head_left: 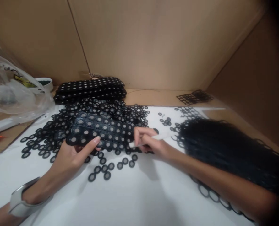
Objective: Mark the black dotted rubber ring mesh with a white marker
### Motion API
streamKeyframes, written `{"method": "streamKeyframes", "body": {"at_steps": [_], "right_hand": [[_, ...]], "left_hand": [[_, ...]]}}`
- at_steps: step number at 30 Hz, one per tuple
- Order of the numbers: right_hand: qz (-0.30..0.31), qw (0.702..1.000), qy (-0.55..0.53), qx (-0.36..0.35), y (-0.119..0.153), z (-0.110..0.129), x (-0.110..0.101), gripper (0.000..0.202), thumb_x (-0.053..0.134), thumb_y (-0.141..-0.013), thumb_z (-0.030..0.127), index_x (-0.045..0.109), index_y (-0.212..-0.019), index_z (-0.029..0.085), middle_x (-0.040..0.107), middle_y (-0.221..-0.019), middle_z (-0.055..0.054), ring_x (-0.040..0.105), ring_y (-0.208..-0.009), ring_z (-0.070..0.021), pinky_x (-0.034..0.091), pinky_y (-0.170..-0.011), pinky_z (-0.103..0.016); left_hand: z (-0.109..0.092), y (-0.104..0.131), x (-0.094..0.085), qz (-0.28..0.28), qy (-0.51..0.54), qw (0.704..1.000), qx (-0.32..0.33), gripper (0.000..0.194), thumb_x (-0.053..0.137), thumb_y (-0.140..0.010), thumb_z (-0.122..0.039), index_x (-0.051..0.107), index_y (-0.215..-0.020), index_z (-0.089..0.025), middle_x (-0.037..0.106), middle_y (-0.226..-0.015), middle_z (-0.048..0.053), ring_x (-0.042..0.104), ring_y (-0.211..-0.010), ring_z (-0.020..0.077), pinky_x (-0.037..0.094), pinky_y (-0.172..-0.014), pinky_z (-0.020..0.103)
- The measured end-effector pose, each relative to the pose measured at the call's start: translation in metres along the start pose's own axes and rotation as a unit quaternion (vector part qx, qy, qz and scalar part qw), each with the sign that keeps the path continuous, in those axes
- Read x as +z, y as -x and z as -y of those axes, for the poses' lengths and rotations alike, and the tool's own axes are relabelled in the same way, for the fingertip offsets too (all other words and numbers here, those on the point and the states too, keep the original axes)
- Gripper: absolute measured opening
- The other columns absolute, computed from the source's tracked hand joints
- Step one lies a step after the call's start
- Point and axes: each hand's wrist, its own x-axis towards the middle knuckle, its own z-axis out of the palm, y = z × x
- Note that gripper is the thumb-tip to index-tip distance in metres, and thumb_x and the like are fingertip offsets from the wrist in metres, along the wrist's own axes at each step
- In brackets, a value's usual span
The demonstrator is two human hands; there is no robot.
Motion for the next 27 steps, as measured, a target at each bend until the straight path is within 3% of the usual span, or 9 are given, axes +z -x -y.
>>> {"method": "streamKeyframes", "body": {"at_steps": [2,5,10,12,17,24,27], "right_hand": [[0.005,1.0,0.007,-0.004,-0.001,-0.003,0.0,0.01,0.056,-0.085,0.02,0.062,-0.076,0.018,0.051,-0.058,0.004,0.042,-0.053,-0.0105,0.028,-0.049,-0.022],[0.005,1.0,0.029,-0.003,-0.001,-0.006,0.001,0.012,0.056,-0.087,0.019,0.063,-0.077,0.018,0.053,-0.06,0.004,0.047,-0.056,-0.0107,0.031,-0.051,-0.022],[0.055,0.992,0.113,-0.008,-0.001,-0.008,0.002,0.014,0.06,-0.091,0.017,0.072,-0.099,0.017,0.074,-0.084,-0.003,0.068,-0.076,-0.0147,0.05,-0.067,-0.024],[0.044,0.995,0.094,-0.008,-0.001,-0.009,0.002,0.015,0.059,-0.089,0.016,0.071,-0.097,0.017,0.073,-0.079,-0.002,0.066,-0.07,-0.0135,0.047,-0.062,-0.022],[-0.026,0.998,-0.028,-0.043,-0.001,-0.01,-0.005,0.013,0.051,-0.082,0.019,0.06,-0.073,0.019,0.048,-0.053,0.005,0.039,-0.047,-0.0098,0.024,-0.045,-0.023],[-0.028,0.998,0.045,-0.04,0.0,-0.004,-0.005,0.016,0.049,-0.084,0.022,0.057,-0.07,0.019,0.046,-0.054,0.004,0.04,-0.051,-0.0115,0.027,-0.048,-0.024],[0.005,0.994,0.106,-0.027,0.0,-0.003,-0.002,0.013,0.053,-0.085,0.022,0.063,-0.077,0.018,0.056,-0.063,0.002,0.05,-0.059,-0.0122,0.034,-0.054,-0.023]], "left_hand": [[0.001,0.0,-0.001,-0.001,-0.004,1.0,0.005,0.031,0.074,-0.095,-0.05,0.076,-0.078,-0.025,0.06,-0.055,-0.001,0.074,-0.079,0.0265,0.062,-0.076,0.035],[-0.004,0.001,0.0,-0.007,0.0,1.0,0.011,0.032,0.072,-0.096,-0.051,0.075,-0.078,-0.026,0.068,-0.066,0.001,0.073,-0.081,0.0259,0.062,-0.08,0.035],[-0.018,0.004,0.003,-0.045,0.003,0.999,0.027,0.033,0.073,-0.095,-0.053,0.075,-0.076,-0.026,0.076,-0.082,0.0,0.07,-0.078,0.0224,0.06,-0.077,0.031],[-0.018,0.002,0.002,-0.043,0.008,0.999,0.032,0.032,0.074,-0.094,-0.052,0.075,-0.076,-0.026,0.077,-0.081,0.0,0.071,-0.078,0.0222,0.06,-0.08,0.03],[-0.003,-0.004,-0.007,-0.039,0.006,0.999,0.034,0.029,0.079,-0.091,-0.051,0.078,-0.078,-0.025,0.078,-0.085,0.0,0.073,-0.081,0.0219,0.061,-0.079,0.027],[-0.001,-0.002,-0.011,-0.043,-0.013,0.998,0.033,0.031,0.078,-0.091,-0.054,0.079,-0.079,-0.026,0.078,-0.085,-0.001,0.071,-0.079,0.0208,0.059,-0.079,0.027],[-0.007,-0.001,-0.011,-0.057,-0.023,0.997,0.041,0.031,0.078,-0.091,-0.054,0.078,-0.077,-0.027,0.077,-0.084,-0.002,0.069,-0.08,0.0201,0.057,-0.081,0.026]]}}
